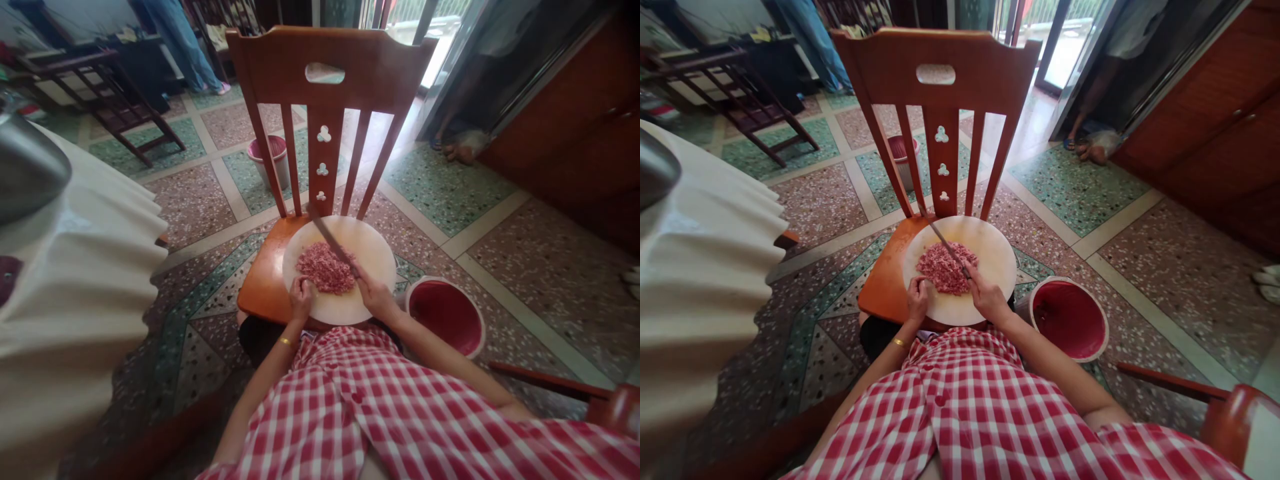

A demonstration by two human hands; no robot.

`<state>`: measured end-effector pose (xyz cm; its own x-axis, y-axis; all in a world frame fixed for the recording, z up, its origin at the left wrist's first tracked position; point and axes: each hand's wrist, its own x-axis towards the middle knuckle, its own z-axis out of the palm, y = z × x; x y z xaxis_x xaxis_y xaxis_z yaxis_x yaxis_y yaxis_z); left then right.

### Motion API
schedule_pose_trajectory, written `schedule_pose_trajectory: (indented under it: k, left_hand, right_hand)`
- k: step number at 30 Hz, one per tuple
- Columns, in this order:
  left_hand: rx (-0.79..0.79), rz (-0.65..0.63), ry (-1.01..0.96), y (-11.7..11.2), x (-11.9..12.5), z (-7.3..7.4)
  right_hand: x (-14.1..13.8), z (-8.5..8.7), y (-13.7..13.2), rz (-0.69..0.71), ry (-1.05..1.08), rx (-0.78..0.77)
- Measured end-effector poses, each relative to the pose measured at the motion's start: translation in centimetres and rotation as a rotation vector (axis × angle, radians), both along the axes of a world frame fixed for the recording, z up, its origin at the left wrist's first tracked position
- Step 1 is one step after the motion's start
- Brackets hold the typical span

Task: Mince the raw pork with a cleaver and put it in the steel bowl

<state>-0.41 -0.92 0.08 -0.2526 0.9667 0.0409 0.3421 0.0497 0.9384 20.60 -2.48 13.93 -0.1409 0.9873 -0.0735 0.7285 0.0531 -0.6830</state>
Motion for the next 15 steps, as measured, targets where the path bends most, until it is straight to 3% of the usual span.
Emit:
schedule_pose_trajectory:
  k: [3, 5, 9, 12, 15]
  left_hand:
    - [-0.009, 0.008, 0.01, 0.0, 0.0, 0.1]
    - [-0.015, 0.001, 0.007, 0.0, 0.0, 0.2]
    - [-0.009, -0.007, 0.015, -0.1, -0.1, 0.2]
    - [-0.017, -0.007, 0.023, -0.2, 0.1, 0.0]
    - [-0.032, 0.005, 0.009, -0.3, 0.3, -0.1]
  right_hand:
    - [0.5, -1.2, -0.3, 0.028, -0.084, -0.173]
    - [0.7, 0.2, -0.2, 0.015, -0.071, -0.182]
    - [0.3, 3.5, -0.1, -0.036, 0.024, -0.034]
    - [0.0, 1.7, -0.6, -0.018, 0.016, -0.024]
    - [0.6, -1.3, -1.2, 0.025, -0.043, -0.164]
